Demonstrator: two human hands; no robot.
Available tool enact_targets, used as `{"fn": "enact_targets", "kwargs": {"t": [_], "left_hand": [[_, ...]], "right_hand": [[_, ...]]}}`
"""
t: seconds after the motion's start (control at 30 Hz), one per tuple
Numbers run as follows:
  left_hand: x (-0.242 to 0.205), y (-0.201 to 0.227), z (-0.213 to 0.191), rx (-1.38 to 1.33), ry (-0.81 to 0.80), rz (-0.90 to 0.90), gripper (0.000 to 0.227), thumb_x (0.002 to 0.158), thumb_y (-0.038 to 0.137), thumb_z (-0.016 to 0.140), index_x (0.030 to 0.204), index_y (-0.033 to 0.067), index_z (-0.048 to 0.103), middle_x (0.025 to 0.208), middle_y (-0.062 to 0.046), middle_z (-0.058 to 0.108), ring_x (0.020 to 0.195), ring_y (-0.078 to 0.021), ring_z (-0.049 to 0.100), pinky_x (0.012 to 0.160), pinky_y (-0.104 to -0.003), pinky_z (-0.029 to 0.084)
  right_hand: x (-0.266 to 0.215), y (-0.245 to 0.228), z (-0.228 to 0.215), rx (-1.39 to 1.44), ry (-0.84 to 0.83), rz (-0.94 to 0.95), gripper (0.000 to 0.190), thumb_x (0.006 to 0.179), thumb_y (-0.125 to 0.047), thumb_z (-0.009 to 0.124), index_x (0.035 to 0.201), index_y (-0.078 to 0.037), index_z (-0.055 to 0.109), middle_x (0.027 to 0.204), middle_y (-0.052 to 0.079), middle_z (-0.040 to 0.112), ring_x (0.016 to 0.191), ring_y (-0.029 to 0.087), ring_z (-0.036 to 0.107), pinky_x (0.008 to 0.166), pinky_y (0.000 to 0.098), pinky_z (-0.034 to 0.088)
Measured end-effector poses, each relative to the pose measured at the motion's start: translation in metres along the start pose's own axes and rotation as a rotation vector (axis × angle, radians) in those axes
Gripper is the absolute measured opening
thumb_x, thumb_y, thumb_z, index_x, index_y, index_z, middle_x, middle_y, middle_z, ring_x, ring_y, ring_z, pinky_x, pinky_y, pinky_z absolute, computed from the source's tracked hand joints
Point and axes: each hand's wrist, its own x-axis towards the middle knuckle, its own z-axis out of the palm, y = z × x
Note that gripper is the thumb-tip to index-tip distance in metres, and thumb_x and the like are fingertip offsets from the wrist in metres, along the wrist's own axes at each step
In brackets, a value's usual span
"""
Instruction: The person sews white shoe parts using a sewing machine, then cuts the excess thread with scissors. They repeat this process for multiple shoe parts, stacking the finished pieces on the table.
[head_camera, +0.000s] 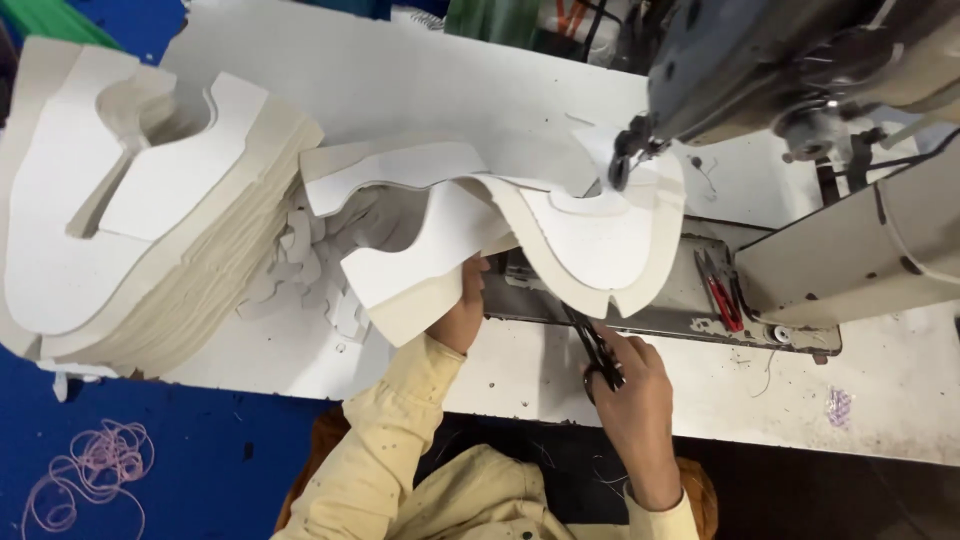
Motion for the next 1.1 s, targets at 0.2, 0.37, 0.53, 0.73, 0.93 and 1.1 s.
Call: {"fn": "enact_targets", "kwargs": {"t": [0.2, 0.37, 0.53, 0.73, 0.93, 1.1], "left_hand": [[0.000, -0.004, -0.011, 0.055, -0.003, 0.097, 0.012, 0.106, 0.001, 0.050, 0.108, -0.0010, 0.062, 0.094, -0.007, 0.070, 0.067, -0.0136, 0.060, 0.067, -0.028, 0.052], [-0.003, -0.050, -0.014, -0.227, 0.099, 0.036, 0.017, 0.109, 0.009, 0.053, 0.117, -0.0028, 0.062, 0.094, -0.006, 0.068, 0.072, -0.0140, 0.060, 0.065, -0.031, 0.051], [0.047, 0.026, -0.036, -0.477, 0.196, -0.030, 0.024, 0.109, 0.017, 0.058, 0.123, -0.0015, 0.063, 0.088, -0.006, 0.064, 0.066, -0.0128, 0.055, 0.055, -0.030, 0.046], [0.131, 0.127, -0.061, -0.302, 0.276, 0.237, 0.018, 0.120, 0.008, 0.050, 0.133, -0.0023, 0.057, 0.095, -0.006, 0.063, 0.065, -0.0095, 0.050, 0.055, -0.026, 0.037], [0.187, 0.145, -0.042, -0.345, 0.282, 0.402, 0.013, 0.121, 0.014, 0.052, 0.123, 0.0018, 0.056, 0.091, -0.008, 0.067, 0.065, -0.0135, 0.060, 0.051, -0.028, 0.043], [0.147, 0.121, -0.039, -0.214, 0.363, 0.298, 0.019, 0.118, 0.014, 0.056, 0.105, 0.0015, 0.059, 0.084, -0.002, 0.060, 0.064, -0.0111, 0.056, 0.056, -0.027, 0.048]], "right_hand": [[0.000, 0.016, 0.024, 0.060, 0.079, -0.146, 0.057, 0.070, 0.006, 0.076, 0.125, -0.004, 0.071, 0.113, 0.015, 0.065, 0.107, 0.031, 0.062, 0.093, 0.0395, 0.052], [-0.006, 0.011, 0.021, 0.261, 0.171, -0.143, 0.037, 0.075, 0.005, 0.073, 0.111, -0.004, 0.073, 0.114, 0.012, 0.065, 0.108, 0.028, 0.064, 0.092, 0.0361, 0.054], [-0.003, 0.020, 0.007, 0.311, 0.230, -0.174, 0.033, 0.076, 0.007, 0.072, 0.107, -0.003, 0.073, 0.112, 0.011, 0.066, 0.106, 0.029, 0.064, 0.088, 0.0360, 0.052], [-0.003, 0.018, 0.007, 0.400, 0.114, -0.168, 0.031, 0.076, 0.006, 0.068, 0.105, -0.003, 0.074, 0.111, 0.009, 0.064, 0.096, 0.023, 0.065, 0.074, 0.0320, 0.054], [-0.002, 0.020, 0.009, 0.491, 0.051, -0.055, 0.021, 0.087, 0.005, 0.064, 0.103, -0.002, 0.075, 0.108, 0.006, 0.066, 0.076, 0.016, 0.062, 0.062, 0.0275, 0.050], [-0.003, 0.017, 0.014, 0.443, 0.074, -0.079, 0.020, 0.086, 0.005, 0.064, 0.102, -0.001, 0.074, 0.105, 0.009, 0.066, 0.082, 0.017, 0.065, 0.065, 0.0274, 0.052]]}}
